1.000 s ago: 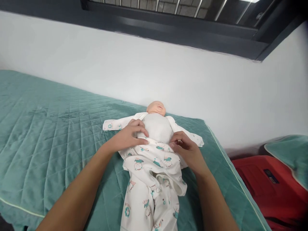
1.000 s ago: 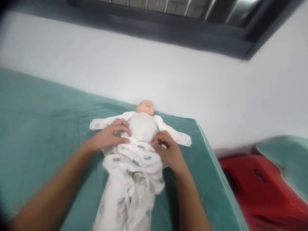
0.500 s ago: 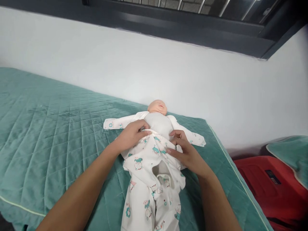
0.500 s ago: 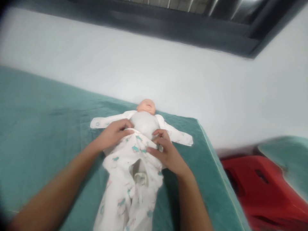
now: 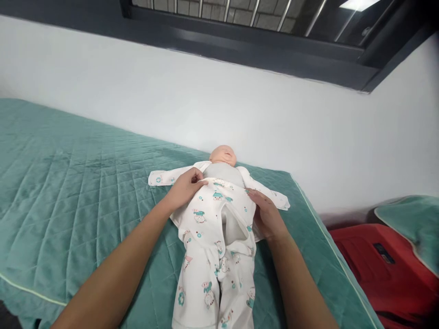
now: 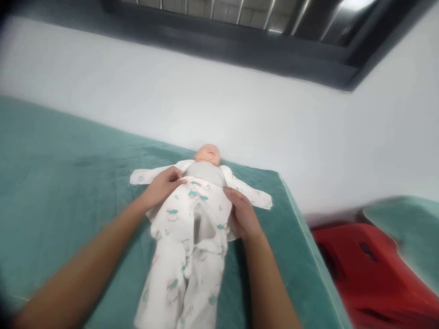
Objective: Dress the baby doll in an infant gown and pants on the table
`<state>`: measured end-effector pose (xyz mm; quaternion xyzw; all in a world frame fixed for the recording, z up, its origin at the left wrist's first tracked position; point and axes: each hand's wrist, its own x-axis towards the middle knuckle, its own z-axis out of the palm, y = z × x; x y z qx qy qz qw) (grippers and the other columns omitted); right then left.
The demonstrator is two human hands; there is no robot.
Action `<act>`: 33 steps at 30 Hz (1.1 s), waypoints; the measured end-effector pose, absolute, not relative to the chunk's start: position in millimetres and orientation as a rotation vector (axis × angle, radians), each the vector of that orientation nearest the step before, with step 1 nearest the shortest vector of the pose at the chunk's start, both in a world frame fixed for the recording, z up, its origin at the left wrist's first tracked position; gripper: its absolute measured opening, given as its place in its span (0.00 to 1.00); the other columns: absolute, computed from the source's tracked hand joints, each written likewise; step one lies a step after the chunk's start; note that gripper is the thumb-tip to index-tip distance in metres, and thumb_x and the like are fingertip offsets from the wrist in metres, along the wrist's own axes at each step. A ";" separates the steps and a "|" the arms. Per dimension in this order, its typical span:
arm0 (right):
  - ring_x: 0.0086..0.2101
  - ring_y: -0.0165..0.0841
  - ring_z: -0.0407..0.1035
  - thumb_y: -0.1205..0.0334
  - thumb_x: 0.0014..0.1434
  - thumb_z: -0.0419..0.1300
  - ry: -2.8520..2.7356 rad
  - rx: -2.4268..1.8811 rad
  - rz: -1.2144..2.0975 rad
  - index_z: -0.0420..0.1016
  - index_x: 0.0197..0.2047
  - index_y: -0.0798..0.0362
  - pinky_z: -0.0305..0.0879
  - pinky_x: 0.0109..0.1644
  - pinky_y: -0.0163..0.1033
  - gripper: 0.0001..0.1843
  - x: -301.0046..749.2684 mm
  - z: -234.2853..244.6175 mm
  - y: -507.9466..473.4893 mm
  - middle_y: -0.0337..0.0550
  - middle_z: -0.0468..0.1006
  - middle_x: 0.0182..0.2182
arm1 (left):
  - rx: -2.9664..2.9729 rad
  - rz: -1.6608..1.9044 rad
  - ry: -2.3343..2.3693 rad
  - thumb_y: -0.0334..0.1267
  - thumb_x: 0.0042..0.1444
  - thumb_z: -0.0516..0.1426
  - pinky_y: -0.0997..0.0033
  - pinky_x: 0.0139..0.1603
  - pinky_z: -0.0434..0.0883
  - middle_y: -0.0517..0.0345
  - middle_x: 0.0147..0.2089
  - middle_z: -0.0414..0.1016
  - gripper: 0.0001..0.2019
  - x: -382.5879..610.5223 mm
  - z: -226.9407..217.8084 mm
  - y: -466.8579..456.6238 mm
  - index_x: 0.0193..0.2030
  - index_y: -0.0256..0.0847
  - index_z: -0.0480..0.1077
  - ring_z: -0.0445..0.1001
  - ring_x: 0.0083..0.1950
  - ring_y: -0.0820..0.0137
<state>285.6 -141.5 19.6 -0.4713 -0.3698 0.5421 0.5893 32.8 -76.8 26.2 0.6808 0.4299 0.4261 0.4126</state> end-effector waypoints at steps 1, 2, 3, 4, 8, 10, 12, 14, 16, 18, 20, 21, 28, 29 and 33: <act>0.36 0.32 0.71 0.59 0.49 0.71 -0.846 -1.077 1.279 0.82 0.36 0.51 0.67 0.42 0.35 0.10 285.6 19.3 -141.5 0.36 0.81 0.35 | 1.739 1.049 1.071 0.41 0.56 0.58 0.71 0.37 0.62 0.62 0.33 0.69 0.07 30.6 26.8 -77.7 0.34 0.41 0.66 0.66 0.36 0.70; 0.35 0.31 0.71 0.59 0.50 0.71 -0.831 -1.062 1.291 0.82 0.36 0.51 0.67 0.41 0.35 0.09 285.6 19.2 -141.5 0.36 0.81 0.34 | 1.767 1.028 1.067 0.40 0.57 0.57 0.71 0.38 0.63 0.62 0.34 0.70 0.06 28.9 27.5 -78.5 0.34 0.41 0.67 0.67 0.36 0.70; 0.34 0.31 0.71 0.59 0.50 0.71 -0.813 -1.050 1.300 0.81 0.35 0.51 0.67 0.40 0.35 0.09 285.7 19.4 -141.4 0.36 0.80 0.34 | 1.789 1.012 1.071 0.40 0.57 0.57 0.70 0.38 0.63 0.61 0.35 0.71 0.05 27.6 28.2 -79.3 0.34 0.41 0.67 0.68 0.37 0.69; 0.33 0.31 0.71 0.59 0.50 0.71 -0.794 -1.043 1.307 0.81 0.35 0.51 0.68 0.39 0.35 0.08 285.8 19.6 -141.3 0.36 0.80 0.33 | 1.803 1.002 1.081 0.39 0.57 0.56 0.70 0.39 0.63 0.61 0.35 0.72 0.05 26.9 29.0 -80.2 0.35 0.41 0.68 0.69 0.37 0.69; 0.29 0.31 0.69 0.57 0.49 0.72 -0.723 -1.071 1.321 0.77 0.33 0.50 0.67 0.34 0.36 0.10 286.3 21.3 -140.7 0.36 0.78 0.29 | 1.809 1.009 1.127 0.39 0.58 0.55 0.69 0.39 0.64 0.60 0.34 0.72 0.05 28.1 31.0 -83.3 0.35 0.41 0.68 0.69 0.37 0.69; 0.26 0.30 0.67 0.56 0.48 0.72 -0.716 -1.127 1.324 0.75 0.31 0.50 0.64 0.31 0.36 0.12 286.6 21.7 -140.8 0.35 0.75 0.26 | 1.819 1.030 1.143 0.38 0.58 0.55 0.68 0.40 0.64 0.60 0.34 0.72 0.05 29.5 29.8 -83.8 0.35 0.41 0.68 0.69 0.37 0.68; 0.23 0.28 0.62 0.54 0.49 0.72 -0.746 -1.186 1.299 0.71 0.27 0.50 0.59 0.27 0.36 0.15 287.4 21.0 -141.2 0.32 0.71 0.22 | 1.825 1.085 1.161 0.38 0.58 0.55 0.68 0.40 0.64 0.61 0.34 0.73 0.04 30.4 26.8 -83.4 0.36 0.41 0.69 0.69 0.37 0.68; 0.20 0.26 0.55 0.51 0.50 0.71 -0.827 -1.237 1.232 0.65 0.23 0.50 0.51 0.24 0.35 0.20 289.1 19.0 -141.6 0.30 0.64 0.18 | 1.815 1.149 1.173 0.39 0.58 0.55 0.68 0.41 0.65 0.60 0.35 0.74 0.05 30.8 23.0 -82.5 0.36 0.41 0.69 0.70 0.37 0.68; 0.20 0.25 0.50 0.48 0.52 0.70 -0.959 -1.295 1.147 0.60 0.21 0.51 0.46 0.24 0.35 0.25 292.3 16.6 -141.6 0.29 0.59 0.17 | 1.799 1.177 1.187 0.40 0.58 0.55 0.68 0.42 0.65 0.60 0.36 0.74 0.06 30.7 19.8 -81.4 0.36 0.41 0.70 0.70 0.38 0.68; 0.21 0.25 0.49 0.46 0.54 0.68 -1.113 -1.358 1.085 0.60 0.21 0.51 0.45 0.25 0.35 0.25 296.9 15.0 -141.3 0.30 0.59 0.18 | 1.795 1.134 1.203 0.42 0.58 0.56 0.68 0.42 0.65 0.59 0.35 0.74 0.07 29.8 18.0 -80.1 0.35 0.41 0.70 0.70 0.38 0.67; 0.23 0.26 0.52 0.44 0.55 0.66 -1.253 -1.404 1.055 0.63 0.22 0.52 0.48 0.27 0.35 0.24 302.2 14.8 -141.2 0.31 0.62 0.20 | 1.816 1.045 1.220 0.43 0.58 0.55 0.68 0.41 0.65 0.60 0.33 0.74 0.08 28.5 17.8 -79.0 0.34 0.41 0.69 0.70 0.37 0.67; 0.24 0.26 0.54 0.44 0.56 0.65 -1.306 -1.415 1.053 0.65 0.24 0.52 0.50 0.28 0.35 0.23 304.9 15.2 -141.4 0.32 0.64 0.21 | 1.835 1.001 1.227 0.44 0.59 0.55 0.68 0.40 0.64 0.60 0.33 0.74 0.09 27.6 18.2 -78.7 0.34 0.41 0.69 0.70 0.37 0.67; 0.29 0.28 0.62 0.52 0.56 0.66 -1.409 -1.311 1.252 0.70 0.35 0.51 0.56 0.34 0.34 0.13 316.2 23.0 -148.5 0.34 0.71 0.29 | 1.913 0.819 1.236 0.44 0.61 0.52 0.67 0.40 0.63 0.60 0.33 0.73 0.10 22.4 27.4 -83.0 0.34 0.42 0.66 0.69 0.38 0.66; 0.31 0.28 0.63 0.54 0.56 0.66 -1.414 -1.280 1.276 0.70 0.35 0.51 0.57 0.35 0.34 0.12 316.7 24.4 -149.4 0.34 0.72 0.30 | 1.904 0.803 1.230 0.44 0.61 0.52 0.68 0.40 0.63 0.61 0.33 0.73 0.10 21.7 28.9 -83.9 0.34 0.42 0.66 0.69 0.37 0.66; 0.33 0.28 0.65 0.63 0.54 0.65 -1.428 -1.244 1.327 0.68 0.37 0.50 0.60 0.37 0.34 0.09 316.6 28.0 -150.5 0.35 0.72 0.34 | 1.876 0.785 1.169 0.46 0.60 0.52 0.69 0.39 0.61 0.62 0.33 0.70 0.10 19.0 32.0 -85.3 0.34 0.42 0.65 0.67 0.37 0.67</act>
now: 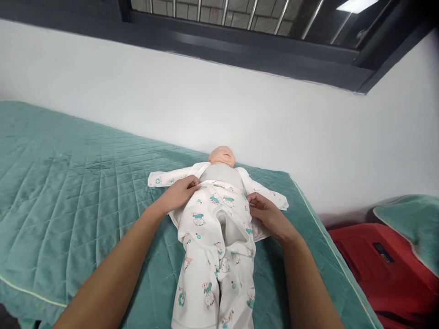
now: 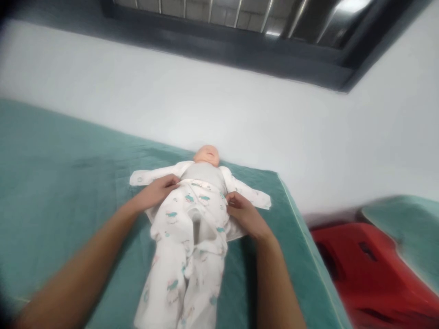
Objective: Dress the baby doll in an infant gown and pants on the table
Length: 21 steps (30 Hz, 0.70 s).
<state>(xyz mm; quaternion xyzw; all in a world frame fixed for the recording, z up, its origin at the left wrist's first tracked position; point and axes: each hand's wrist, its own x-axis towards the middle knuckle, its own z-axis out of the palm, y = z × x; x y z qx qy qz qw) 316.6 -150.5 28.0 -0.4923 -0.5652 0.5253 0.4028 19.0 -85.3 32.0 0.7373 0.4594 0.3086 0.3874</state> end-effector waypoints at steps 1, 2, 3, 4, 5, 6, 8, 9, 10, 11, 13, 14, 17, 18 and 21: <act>0.34 0.29 0.66 0.64 0.53 0.65 -1.429 -1.255 1.332 0.67 0.37 0.50 0.60 0.37 0.34 0.10 316.3 28.1 -150.4 0.34 0.72 0.34 | 1.870 0.789 1.158 0.46 0.60 0.52 0.69 0.39 0.61 0.62 0.33 0.70 0.11 18.6 32.0 -85.1 0.34 0.42 0.65 0.66 0.37 0.67; 0.34 0.29 0.66 0.65 0.52 0.65 -1.429 -1.272 1.331 0.67 0.37 0.50 0.61 0.37 0.34 0.11 316.1 28.0 -150.3 0.34 0.72 0.34 | 1.862 0.793 1.151 0.47 0.60 0.52 0.69 0.39 0.61 0.62 0.33 0.69 0.11 18.3 31.7 -84.7 0.33 0.42 0.65 0.66 0.37 0.68; 0.34 0.29 0.67 0.66 0.51 0.65 -1.430 -1.293 1.327 0.66 0.37 0.50 0.61 0.37 0.35 0.12 316.0 27.6 -150.3 0.34 0.72 0.35 | 1.850 0.799 1.148 0.47 0.60 0.52 0.69 0.39 0.61 0.62 0.33 0.69 0.12 18.0 31.1 -84.2 0.33 0.42 0.65 0.65 0.37 0.68; 0.33 0.29 0.67 0.66 0.50 0.65 -1.432 -1.320 1.317 0.65 0.37 0.50 0.62 0.36 0.35 0.12 315.9 27.0 -150.2 0.34 0.72 0.35 | 1.837 0.804 1.146 0.47 0.60 0.52 0.69 0.39 0.61 0.62 0.33 0.68 0.12 17.9 30.4 -83.6 0.33 0.41 0.65 0.65 0.37 0.68; 0.32 0.29 0.67 0.66 0.50 0.64 -1.436 -1.352 1.304 0.65 0.37 0.49 0.62 0.35 0.35 0.13 315.9 26.3 -150.2 0.34 0.73 0.34 | 1.821 0.812 1.145 0.48 0.60 0.52 0.69 0.39 0.60 0.62 0.33 0.67 0.12 17.7 29.5 -82.9 0.32 0.41 0.64 0.64 0.37 0.68; 0.31 0.29 0.67 0.66 0.49 0.63 -1.441 -1.394 1.284 0.65 0.37 0.49 0.61 0.34 0.35 0.13 315.9 25.4 -150.2 0.33 0.73 0.33 | 1.803 0.820 1.144 0.48 0.60 0.52 0.69 0.39 0.60 0.62 0.32 0.67 0.13 17.6 28.5 -82.4 0.32 0.41 0.64 0.64 0.37 0.68; 0.28 0.28 0.65 0.66 0.49 0.62 -1.462 -1.505 1.209 0.65 0.37 0.48 0.59 0.31 0.34 0.12 315.3 23.1 -149.7 0.32 0.72 0.29 | 1.764 0.835 1.136 0.49 0.59 0.53 0.70 0.38 0.60 0.62 0.32 0.66 0.13 17.2 27.1 -81.7 0.31 0.41 0.64 0.63 0.37 0.68; 0.26 0.28 0.64 0.65 0.49 0.61 -1.477 -1.569 1.144 0.65 0.37 0.48 0.58 0.30 0.34 0.11 314.7 21.8 -149.0 0.31 0.71 0.27 | 1.745 0.841 1.130 0.49 0.59 0.53 0.70 0.38 0.60 0.62 0.32 0.65 0.13 17.1 26.7 -81.6 0.31 0.41 0.64 0.63 0.36 0.68; 0.25 0.28 0.63 0.65 0.48 0.61 -1.490 -1.630 1.061 0.65 0.36 0.48 0.57 0.29 0.34 0.11 313.7 20.5 -148.0 0.31 0.70 0.26 | 1.727 0.844 1.123 0.49 0.59 0.54 0.70 0.38 0.60 0.63 0.32 0.65 0.13 17.0 26.6 -81.8 0.31 0.41 0.64 0.63 0.36 0.69; 0.25 0.28 0.62 0.65 0.48 0.60 -1.498 -1.684 0.970 0.66 0.35 0.48 0.57 0.29 0.34 0.10 312.4 19.1 -146.8 0.31 0.70 0.25 | 1.709 0.845 1.116 0.49 0.59 0.54 0.70 0.38 0.60 0.63 0.31 0.65 0.13 16.9 26.8 -82.2 0.32 0.41 0.64 0.63 0.36 0.69; 0.24 0.29 0.62 0.66 0.46 0.59 -1.482 -1.766 0.822 0.67 0.34 0.48 0.58 0.29 0.36 0.10 309.4 16.5 -143.6 0.31 0.69 0.24 | 1.683 0.844 1.110 0.49 0.59 0.54 0.71 0.37 0.60 0.63 0.31 0.64 0.13 17.0 27.9 -83.2 0.32 0.41 0.64 0.62 0.35 0.70; 0.24 0.30 0.63 0.66 0.45 0.59 -1.461 -1.795 0.776 0.68 0.34 0.47 0.59 0.29 0.36 0.10 308.0 15.3 -142.1 0.32 0.70 0.24 | 1.675 0.844 1.110 0.49 0.59 0.54 0.71 0.36 0.60 0.63 0.32 0.65 0.13 17.3 28.6 -83.7 0.32 0.41 0.64 0.62 0.35 0.70; 0.25 0.31 0.66 0.66 0.44 0.59 -1.415 -1.847 0.720 0.70 0.33 0.48 0.61 0.31 0.38 0.10 306.3 12.2 -138.4 0.36 0.75 0.29 | 1.668 0.838 1.118 0.49 0.59 0.54 0.71 0.35 0.61 0.63 0.31 0.65 0.13 18.4 30.4 -84.8 0.32 0.41 0.64 0.62 0.34 0.70; 0.27 0.32 0.68 0.66 0.44 0.59 -1.410 -1.848 0.719 0.71 0.33 0.48 0.62 0.31 0.38 0.10 306.7 11.0 -137.7 0.38 0.77 0.31 | 1.672 0.836 1.123 0.49 0.59 0.54 0.71 0.35 0.61 0.63 0.31 0.65 0.13 18.8 30.9 -85.1 0.32 0.41 0.64 0.62 0.34 0.70; 0.29 0.34 0.70 0.67 0.44 0.60 -1.400 -1.803 0.790 0.72 0.35 0.48 0.63 0.32 0.39 0.12 310.1 7.2 -136.7 0.40 0.79 0.33 | 1.687 0.844 1.138 0.48 0.59 0.54 0.71 0.34 0.61 0.63 0.30 0.64 0.13 19.2 32.5 -86.3 0.30 0.41 0.63 0.62 0.33 0.70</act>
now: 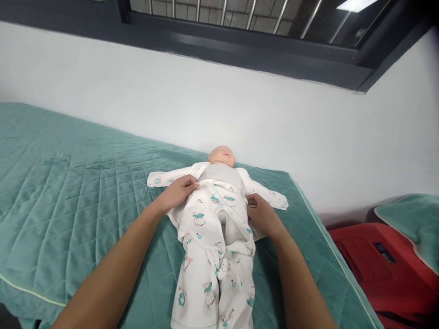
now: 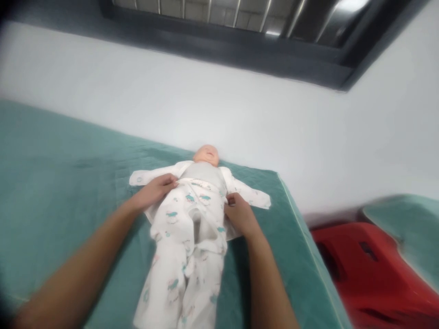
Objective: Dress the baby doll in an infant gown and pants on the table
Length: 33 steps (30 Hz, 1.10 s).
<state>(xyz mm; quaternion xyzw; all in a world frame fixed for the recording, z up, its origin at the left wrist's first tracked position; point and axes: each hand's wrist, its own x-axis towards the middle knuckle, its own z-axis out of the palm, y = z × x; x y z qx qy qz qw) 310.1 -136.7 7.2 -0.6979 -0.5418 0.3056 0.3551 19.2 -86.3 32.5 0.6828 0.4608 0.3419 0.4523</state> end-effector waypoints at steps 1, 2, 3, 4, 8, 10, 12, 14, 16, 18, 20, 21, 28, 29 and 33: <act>0.29 0.34 0.70 0.67 0.44 0.61 -1.392 -1.780 0.831 0.72 0.36 0.48 0.63 0.31 0.39 0.13 311.3 5.8 -136.7 0.40 0.79 0.32 | 1.686 0.842 1.141 0.48 0.59 0.54 0.71 0.34 0.61 0.62 0.30 0.64 0.13 18.9 33.4 -87.2 0.30 0.41 0.63 0.62 0.33 0.70; 0.29 0.35 0.70 0.66 0.44 0.61 -1.388 -1.753 0.869 0.72 0.37 0.48 0.64 0.31 0.39 0.13 312.4 4.6 -136.9 0.40 0.79 0.32 | 1.679 0.829 1.142 0.48 0.59 0.54 0.71 0.34 0.61 0.62 0.31 0.65 0.13 18.4 34.6 -88.2 0.30 0.41 0.63 0.62 0.34 0.69; 0.29 0.35 0.70 0.66 0.44 0.61 -1.389 -1.722 0.900 0.72 0.37 0.48 0.64 0.31 0.39 0.14 313.1 3.6 -137.1 0.39 0.79 0.31 | 1.670 0.808 1.141 0.49 0.59 0.53 0.71 0.34 0.62 0.62 0.31 0.65 0.13 17.7 35.8 -89.4 0.31 0.41 0.64 0.62 0.34 0.69; 0.30 0.35 0.70 0.66 0.45 0.62 -1.393 -1.691 0.922 0.72 0.38 0.48 0.65 0.32 0.38 0.14 313.4 3.0 -137.5 0.39 0.79 0.30 | 1.661 0.784 1.138 0.49 0.59 0.53 0.71 0.35 0.62 0.62 0.32 0.66 0.13 17.1 37.1 -90.7 0.31 0.41 0.64 0.63 0.34 0.69; 0.32 0.34 0.71 0.64 0.47 0.62 -1.415 -1.591 0.977 0.72 0.38 0.48 0.66 0.34 0.38 0.13 311.3 3.9 -140.0 0.38 0.79 0.32 | 1.647 0.772 1.154 0.49 0.60 0.52 0.70 0.36 0.63 0.61 0.35 0.68 0.13 18.0 38.1 -93.2 0.34 0.41 0.67 0.65 0.37 0.68; 0.32 0.34 0.71 0.64 0.47 0.62 -1.412 -1.561 1.019 0.71 0.39 0.49 0.66 0.33 0.37 0.12 309.3 5.9 -141.4 0.38 0.79 0.33 | 1.658 0.826 1.197 0.48 0.61 0.52 0.70 0.39 0.64 0.61 0.36 0.70 0.12 21.1 34.2 -91.8 0.35 0.41 0.67 0.66 0.39 0.68; 0.32 0.33 0.71 0.65 0.48 0.61 -1.394 -1.529 1.073 0.70 0.39 0.49 0.65 0.32 0.36 0.13 307.5 7.7 -142.7 0.38 0.78 0.33 | 1.683 0.871 1.250 0.48 0.61 0.52 0.69 0.42 0.64 0.61 0.37 0.71 0.12 24.5 28.6 -89.2 0.36 0.41 0.67 0.67 0.41 0.67; 0.32 0.33 0.70 0.65 0.48 0.61 -1.369 -1.501 1.121 0.70 0.39 0.49 0.65 0.32 0.36 0.13 305.9 8.9 -143.9 0.38 0.78 0.35 | 1.715 0.887 1.289 0.48 0.61 0.51 0.68 0.42 0.64 0.60 0.37 0.72 0.12 26.2 24.1 -86.6 0.36 0.41 0.67 0.68 0.41 0.66; 0.31 0.32 0.70 0.65 0.48 0.62 -1.351 -1.488 1.144 0.70 0.39 0.48 0.65 0.32 0.36 0.12 304.6 9.6 -144.9 0.38 0.79 0.36 | 1.744 0.877 1.300 0.48 0.61 0.51 0.67 0.42 0.64 0.60 0.37 0.73 0.13 25.2 23.3 -85.5 0.35 0.42 0.67 0.69 0.41 0.65; 0.32 0.32 0.71 0.65 0.49 0.62 -1.346 -1.484 1.153 0.70 0.40 0.48 0.65 0.32 0.36 0.13 303.6 10.2 -145.6 0.39 0.79 0.38 | 1.758 0.832 1.281 0.48 0.61 0.51 0.68 0.40 0.65 0.59 0.35 0.73 0.13 21.7 26.7 -86.7 0.34 0.42 0.67 0.69 0.40 0.65; 0.34 0.33 0.71 0.65 0.49 0.61 -1.343 -1.477 1.160 0.70 0.40 0.49 0.65 0.32 0.36 0.13 302.7 10.7 -146.0 0.40 0.79 0.40 | 1.739 0.760 1.244 0.48 0.60 0.51 0.69 0.36 0.66 0.59 0.33 0.72 0.13 17.0 32.1 -89.3 0.32 0.42 0.68 0.69 0.37 0.66; 0.34 0.33 0.72 0.65 0.49 0.61 -1.342 -1.473 1.164 0.70 0.40 0.49 0.66 0.33 0.36 0.13 302.4 10.7 -146.0 0.40 0.79 0.40 | 1.715 0.723 1.221 0.48 0.59 0.52 0.70 0.34 0.66 0.59 0.32 0.71 0.13 14.6 34.3 -90.6 0.31 0.42 0.68 0.69 0.35 0.67; 0.32 0.32 0.71 0.65 0.49 0.62 -1.326 -1.446 1.181 0.70 0.40 0.49 0.67 0.34 0.37 0.13 303.2 7.7 -145.0 0.38 0.79 0.37 | 1.383 0.616 0.918 0.34 0.47 0.57 0.75 0.30 0.68 0.62 0.33 0.72 0.10 -0.2 26.2 -86.9 0.39 0.42 0.68 0.70 0.32 0.72; 0.33 0.33 0.71 0.65 0.49 0.62 -1.332 -1.440 1.179 0.70 0.40 0.49 0.68 0.35 0.38 0.13 303.6 7.1 -144.8 0.38 0.79 0.37 | 1.366 0.594 0.867 0.33 0.44 0.58 0.75 0.32 0.69 0.62 0.35 0.73 0.14 -1.9 24.7 -85.9 0.41 0.42 0.68 0.71 0.34 0.72; 0.34 0.34 0.72 0.65 0.50 0.63 -1.342 -1.449 1.153 0.71 0.41 0.48 0.69 0.37 0.39 0.13 304.5 5.0 -144.0 0.39 0.79 0.38 | 1.380 0.563 0.791 0.30 0.40 0.60 0.73 0.35 0.72 0.59 0.39 0.75 0.20 -4.8 25.5 -85.3 0.44 0.42 0.67 0.73 0.38 0.70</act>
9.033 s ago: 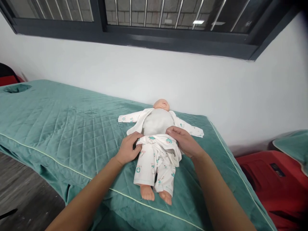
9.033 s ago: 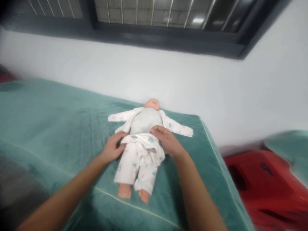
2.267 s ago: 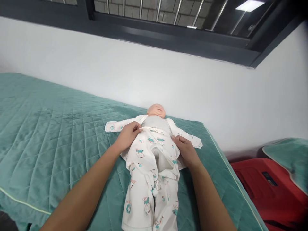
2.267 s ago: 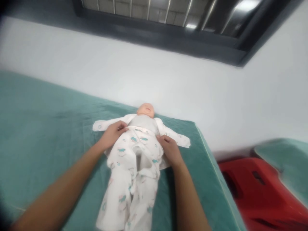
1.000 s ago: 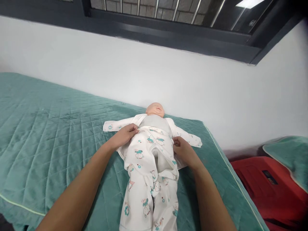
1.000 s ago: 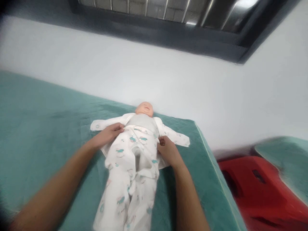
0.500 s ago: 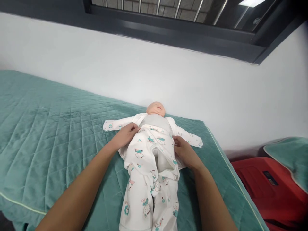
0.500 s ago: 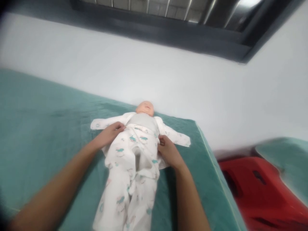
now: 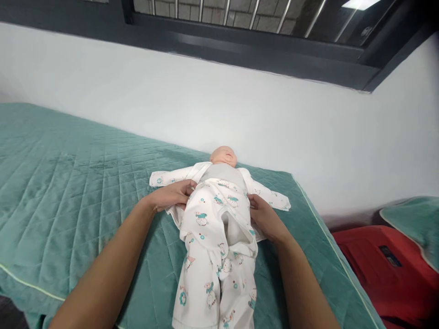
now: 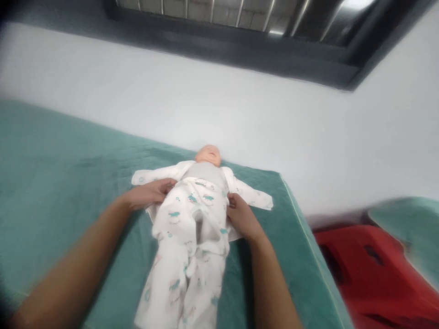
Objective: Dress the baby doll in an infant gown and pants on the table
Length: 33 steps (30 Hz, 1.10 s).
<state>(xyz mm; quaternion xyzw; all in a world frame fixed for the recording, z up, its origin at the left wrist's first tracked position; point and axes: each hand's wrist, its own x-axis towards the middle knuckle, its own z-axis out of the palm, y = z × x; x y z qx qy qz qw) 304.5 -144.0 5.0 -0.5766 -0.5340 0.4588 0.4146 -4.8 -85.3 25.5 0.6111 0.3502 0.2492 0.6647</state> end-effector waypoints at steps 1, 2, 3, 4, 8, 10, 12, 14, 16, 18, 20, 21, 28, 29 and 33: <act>0.34 0.34 0.72 0.65 0.50 0.63 -1.343 -1.447 1.144 0.71 0.41 0.48 0.69 0.37 0.39 0.13 304.6 4.5 -143.9 0.39 0.79 0.37 | 1.395 0.566 0.811 0.30 0.40 0.59 0.74 0.34 0.72 0.59 0.38 0.75 0.20 -4.4 26.4 -85.7 0.43 0.42 0.67 0.73 0.37 0.70; 0.34 0.34 0.72 0.65 0.50 0.63 -1.345 -1.441 1.138 0.71 0.41 0.48 0.69 0.38 0.39 0.13 304.7 4.0 -143.8 0.38 0.79 0.37 | 1.408 0.571 0.838 0.29 0.40 0.59 0.74 0.33 0.72 0.59 0.38 0.74 0.19 -3.8 27.1 -86.0 0.42 0.42 0.67 0.73 0.36 0.71; 0.34 0.34 0.72 0.65 0.50 0.63 -1.348 -1.435 1.135 0.71 0.40 0.48 0.69 0.38 0.39 0.13 304.8 3.6 -143.8 0.38 0.79 0.37 | 1.418 0.574 0.865 0.29 0.39 0.58 0.75 0.32 0.71 0.59 0.37 0.74 0.18 -3.0 27.6 -86.1 0.41 0.41 0.67 0.72 0.35 0.71; 0.34 0.34 0.72 0.64 0.50 0.63 -1.348 -1.432 1.137 0.71 0.40 0.48 0.69 0.38 0.39 0.12 304.7 3.3 -143.9 0.38 0.79 0.37 | 1.422 0.577 0.884 0.29 0.39 0.58 0.75 0.31 0.71 0.59 0.36 0.74 0.17 -2.1 27.8 -86.2 0.40 0.41 0.67 0.72 0.35 0.71; 0.33 0.33 0.72 0.65 0.50 0.61 -1.334 -1.415 1.171 0.71 0.40 0.48 0.68 0.35 0.37 0.12 303.7 3.0 -144.4 0.38 0.79 0.37 | 1.426 0.595 0.942 0.30 0.39 0.57 0.74 0.29 0.70 0.60 0.34 0.73 0.13 1.7 28.3 -86.7 0.35 0.40 0.66 0.71 0.32 0.71; 0.30 0.32 0.70 0.65 0.49 0.61 -1.333 -1.414 1.165 0.71 0.39 0.48 0.67 0.33 0.37 0.12 303.3 2.8 -144.2 0.37 0.79 0.35 | 1.460 0.606 1.014 0.32 0.39 0.57 0.73 0.29 0.69 0.61 0.32 0.73 0.10 3.9 29.4 -87.4 0.33 0.41 0.66 0.71 0.31 0.71; 0.26 0.30 0.67 0.65 0.48 0.61 -1.330 -1.443 1.134 0.71 0.38 0.47 0.66 0.31 0.36 0.11 303.9 2.5 -143.4 0.36 0.78 0.32 | 1.505 0.626 1.103 0.33 0.40 0.56 0.72 0.30 0.70 0.60 0.31 0.73 0.09 6.1 30.7 -87.9 0.32 0.41 0.68 0.72 0.31 0.69; 0.23 0.29 0.64 0.64 0.47 0.60 -1.316 -1.494 1.104 0.72 0.37 0.47 0.64 0.27 0.36 0.11 305.9 2.2 -142.1 0.35 0.78 0.30 | 1.541 0.644 1.176 0.34 0.40 0.55 0.70 0.30 0.70 0.59 0.30 0.75 0.09 8.0 31.1 -87.6 0.32 0.41 0.70 0.73 0.32 0.67; 0.22 0.29 0.64 0.64 0.46 0.60 -1.294 -1.554 1.085 0.72 0.36 0.48 0.63 0.25 0.36 0.11 308.7 2.2 -140.6 0.35 0.77 0.28 | 1.564 0.654 1.221 0.34 0.41 0.53 0.69 0.31 0.71 0.57 0.29 0.75 0.09 9.6 30.5 -86.6 0.30 0.41 0.72 0.74 0.34 0.64; 0.21 0.30 0.65 0.64 0.46 0.58 -1.277 -1.612 1.053 0.71 0.35 0.48 0.63 0.25 0.36 0.10 311.0 2.1 -138.9 0.35 0.77 0.27 | 1.576 0.659 1.247 0.34 0.41 0.52 0.68 0.32 0.71 0.57 0.26 0.74 0.09 11.3 29.1 -85.6 0.28 0.41 0.73 0.75 0.35 0.62; 0.22 0.31 0.67 0.64 0.46 0.58 -1.280 -1.661 0.976 0.72 0.35 0.48 0.64 0.25 0.37 0.10 311.7 1.8 -137.1 0.37 0.77 0.27 | 1.591 0.668 1.264 0.34 0.41 0.52 0.67 0.32 0.71 0.57 0.23 0.73 0.09 13.5 27.6 -85.3 0.26 0.41 0.73 0.76 0.35 0.61; 0.24 0.33 0.68 0.64 0.46 0.58 -1.292 -1.679 0.921 0.73 0.34 0.48 0.64 0.26 0.38 0.10 311.5 1.6 -136.2 0.38 0.78 0.27 | 1.605 0.668 1.267 0.34 0.41 0.51 0.67 0.32 0.71 0.57 0.23 0.73 0.09 14.9 27.0 -85.3 0.25 0.41 0.73 0.76 0.34 0.60; 0.34 0.40 0.73 0.63 0.48 0.60 -1.512 -1.741 0.739 0.79 0.37 0.50 0.67 0.37 0.41 0.12 308.7 7.6 -134.5 0.44 0.82 0.33 | 1.763 0.535 1.305 0.32 0.40 0.54 0.67 0.32 0.70 0.53 0.28 0.78 0.07 21.0 35.3 -78.4 0.24 0.40 0.73 0.76 0.34 0.60; 0.35 0.41 0.74 0.62 0.49 0.59 -1.559 -1.747 0.743 0.80 0.37 0.50 0.67 0.38 0.41 0.12 308.6 9.7 -134.8 0.44 0.82 0.33 | 1.785 0.464 1.295 0.32 0.40 0.54 0.67 0.32 0.70 0.53 0.30 0.79 0.07 20.6 38.1 -75.1 0.26 0.40 0.73 0.77 0.34 0.60; 0.40 0.43 0.74 0.60 0.53 0.56 -1.716 -1.722 0.760 0.81 0.40 0.51 0.68 0.42 0.42 0.15 305.9 17.9 -136.3 0.44 0.83 0.37 | 1.852 0.234 1.174 0.31 0.40 0.55 0.68 0.34 0.72 0.52 0.36 0.81 0.14 18.2 47.1 -61.6 0.35 0.39 0.75 0.78 0.35 0.62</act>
